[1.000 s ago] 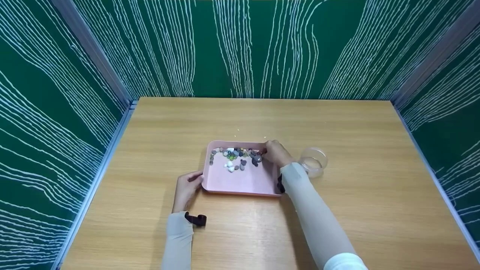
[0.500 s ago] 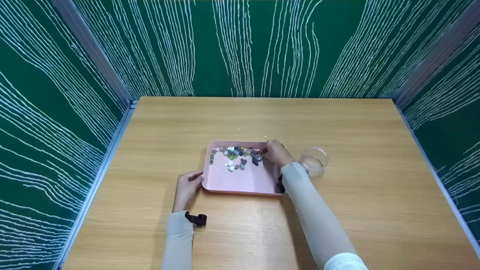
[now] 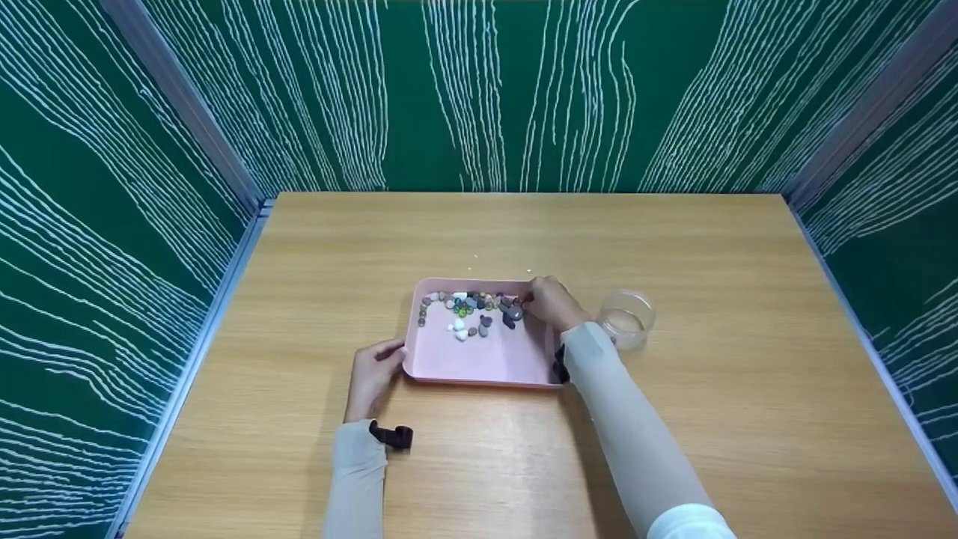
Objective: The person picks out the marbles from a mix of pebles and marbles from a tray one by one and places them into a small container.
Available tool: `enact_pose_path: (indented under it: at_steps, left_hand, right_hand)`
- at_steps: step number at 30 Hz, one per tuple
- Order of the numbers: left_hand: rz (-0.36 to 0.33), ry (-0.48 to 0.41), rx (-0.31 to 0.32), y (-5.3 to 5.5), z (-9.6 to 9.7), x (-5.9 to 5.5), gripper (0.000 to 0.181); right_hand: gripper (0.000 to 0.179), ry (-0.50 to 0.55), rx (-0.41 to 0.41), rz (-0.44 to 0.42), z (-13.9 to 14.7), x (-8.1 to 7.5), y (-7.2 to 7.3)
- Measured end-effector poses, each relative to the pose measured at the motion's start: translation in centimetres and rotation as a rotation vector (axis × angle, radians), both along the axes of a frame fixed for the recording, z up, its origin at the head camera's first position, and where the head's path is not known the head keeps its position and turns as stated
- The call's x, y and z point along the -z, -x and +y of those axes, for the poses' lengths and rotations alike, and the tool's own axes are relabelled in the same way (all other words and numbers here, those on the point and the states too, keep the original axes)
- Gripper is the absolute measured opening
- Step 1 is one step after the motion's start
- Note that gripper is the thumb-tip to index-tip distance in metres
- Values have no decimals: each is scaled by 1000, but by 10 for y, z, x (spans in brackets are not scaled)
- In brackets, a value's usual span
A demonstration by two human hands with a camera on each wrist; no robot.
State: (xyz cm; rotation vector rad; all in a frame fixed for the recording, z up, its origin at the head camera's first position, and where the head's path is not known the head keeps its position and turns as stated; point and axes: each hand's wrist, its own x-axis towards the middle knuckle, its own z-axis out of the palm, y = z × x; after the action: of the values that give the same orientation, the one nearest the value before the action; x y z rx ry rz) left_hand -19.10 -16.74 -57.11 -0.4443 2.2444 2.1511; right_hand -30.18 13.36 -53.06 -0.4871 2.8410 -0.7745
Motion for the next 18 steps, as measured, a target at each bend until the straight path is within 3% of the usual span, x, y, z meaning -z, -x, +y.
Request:
enact_pose_path:
  at_steps: [6, 13, 18]
  left_hand:
    - [0, -20, 3, 1, 0, 0, 28]
    - [8, 33, 19, 0, -1, -1, 27]
    - [-15, 3, 11, 0, 0, -1, 28]
  right_hand:
    - [13, 20, 44, -53, 0, -5, -2]
    - [15, 35, 16, -16, 3, -12, -5]
    - [16, 24, 49, -44, 4, -18, -7]
